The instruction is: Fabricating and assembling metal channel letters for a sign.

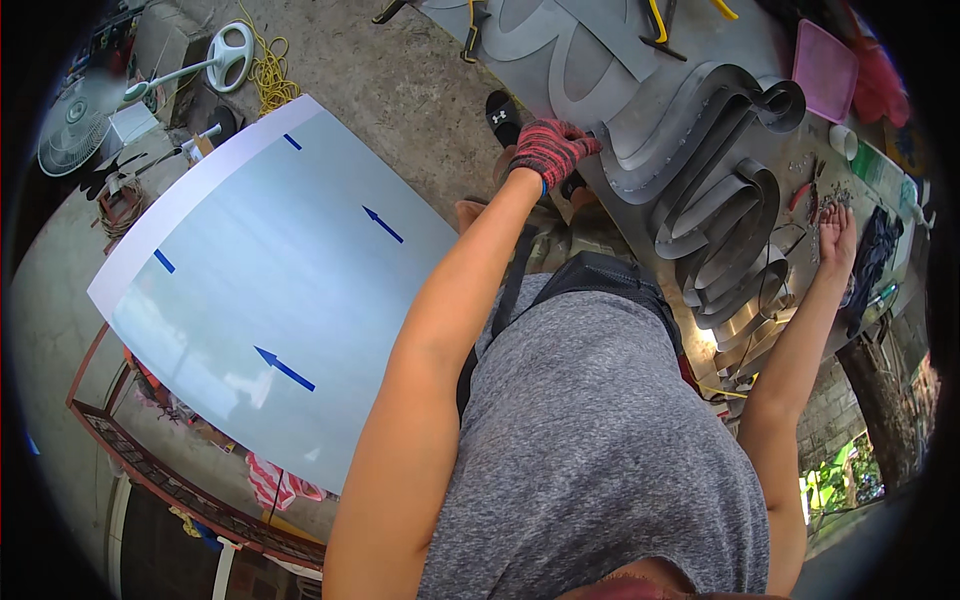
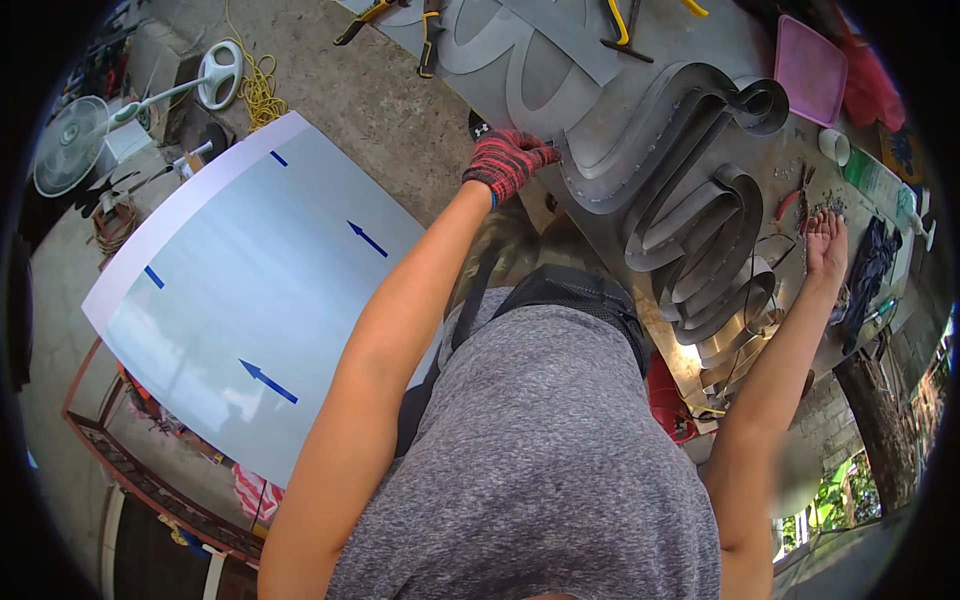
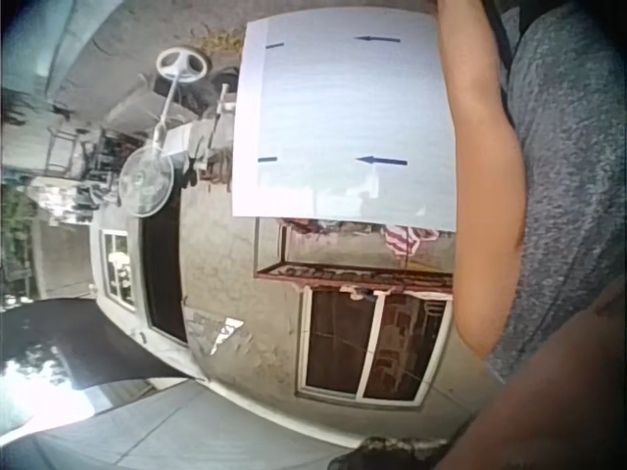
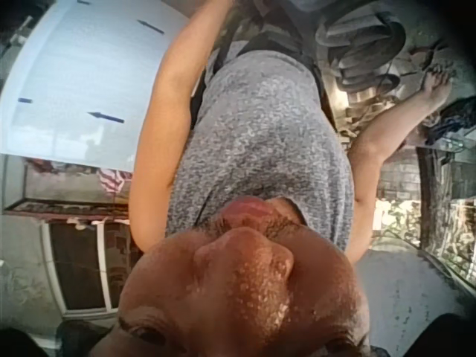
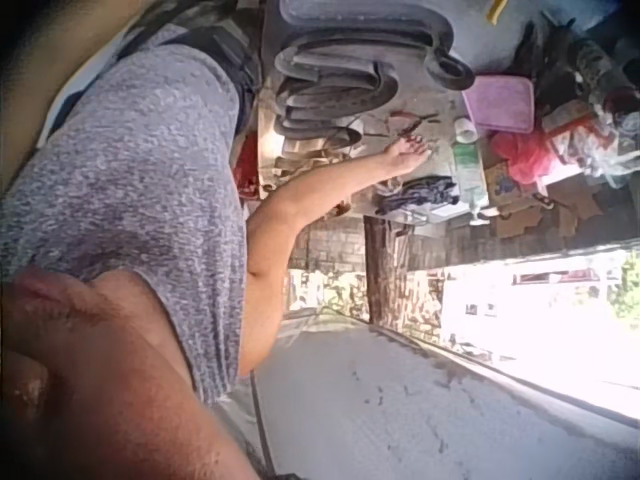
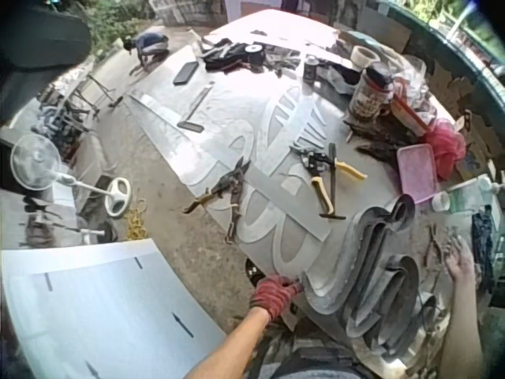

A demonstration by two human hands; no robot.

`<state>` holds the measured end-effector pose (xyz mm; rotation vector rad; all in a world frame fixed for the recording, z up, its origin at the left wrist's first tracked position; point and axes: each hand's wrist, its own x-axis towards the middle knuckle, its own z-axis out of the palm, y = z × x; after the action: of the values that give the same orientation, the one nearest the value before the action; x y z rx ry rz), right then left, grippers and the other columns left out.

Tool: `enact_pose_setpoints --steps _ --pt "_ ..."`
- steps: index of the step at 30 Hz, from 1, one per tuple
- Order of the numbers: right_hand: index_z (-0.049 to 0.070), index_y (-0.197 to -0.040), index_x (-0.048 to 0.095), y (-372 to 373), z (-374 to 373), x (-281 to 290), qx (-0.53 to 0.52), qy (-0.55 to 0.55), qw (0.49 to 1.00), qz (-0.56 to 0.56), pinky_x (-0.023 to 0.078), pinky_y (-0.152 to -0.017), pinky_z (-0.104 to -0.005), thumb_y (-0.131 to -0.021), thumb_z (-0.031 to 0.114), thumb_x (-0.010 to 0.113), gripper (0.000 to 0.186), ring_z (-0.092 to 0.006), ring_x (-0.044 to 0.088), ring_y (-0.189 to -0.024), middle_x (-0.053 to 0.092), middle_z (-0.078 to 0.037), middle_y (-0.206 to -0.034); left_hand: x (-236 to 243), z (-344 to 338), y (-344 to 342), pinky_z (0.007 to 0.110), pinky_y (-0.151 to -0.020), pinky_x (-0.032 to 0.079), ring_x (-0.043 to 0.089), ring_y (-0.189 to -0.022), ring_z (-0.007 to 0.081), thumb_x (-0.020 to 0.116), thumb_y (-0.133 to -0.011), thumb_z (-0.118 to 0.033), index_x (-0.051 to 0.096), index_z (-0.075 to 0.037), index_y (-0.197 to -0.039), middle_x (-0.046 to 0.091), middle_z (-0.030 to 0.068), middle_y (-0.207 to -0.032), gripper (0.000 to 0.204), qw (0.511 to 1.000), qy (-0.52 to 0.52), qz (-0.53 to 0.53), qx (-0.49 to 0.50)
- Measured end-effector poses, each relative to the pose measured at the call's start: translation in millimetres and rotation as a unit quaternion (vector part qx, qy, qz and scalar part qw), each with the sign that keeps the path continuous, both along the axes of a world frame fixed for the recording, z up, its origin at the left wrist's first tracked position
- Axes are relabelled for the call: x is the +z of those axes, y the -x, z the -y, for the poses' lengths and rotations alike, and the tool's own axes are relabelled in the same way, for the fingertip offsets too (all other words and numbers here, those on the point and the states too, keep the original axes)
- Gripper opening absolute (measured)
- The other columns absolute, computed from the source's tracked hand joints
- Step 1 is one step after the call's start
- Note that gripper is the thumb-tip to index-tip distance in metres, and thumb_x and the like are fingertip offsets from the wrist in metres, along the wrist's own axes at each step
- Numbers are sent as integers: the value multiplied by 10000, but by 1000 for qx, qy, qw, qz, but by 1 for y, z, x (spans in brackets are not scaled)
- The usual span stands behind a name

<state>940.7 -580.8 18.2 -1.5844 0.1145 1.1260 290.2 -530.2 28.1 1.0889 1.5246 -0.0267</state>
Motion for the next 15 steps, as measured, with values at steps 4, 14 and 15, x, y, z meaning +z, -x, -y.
enact_pose_setpoints --steps 4,14,15 --pt "-5 -1110 597 50 61 39 -11 10 999 39 529 -817 -336 -965 211 601 260 -202 598 -921 645 -101 -1054 -4 0 -4 349 -777 507 663 -784 218 769 -745 -439 755 -76 -972 718 118 -854 429 999 -40 -12 -21" --pt "45 -976 591 109 252 161 -279 54 923 261 514 -721 -323 -917 177 639 152 -184 603 -792 638 -66 -895 -28 1 25 347 -816 487 647 -833 234 752 -771 -439 736 -17 -999 717 148 -919 481 993 -111 13 -26" --pt "50 -974 590 112 271 169 -304 57 909 278 515 -700 -323 -919 172 630 140 -185 604 -778 630 -65 -883 -29 -1 28 351 -809 483 638 -832 230 748 -783 -410 735 -10 -999 719 144 -924 454 995 -89 41 -6"
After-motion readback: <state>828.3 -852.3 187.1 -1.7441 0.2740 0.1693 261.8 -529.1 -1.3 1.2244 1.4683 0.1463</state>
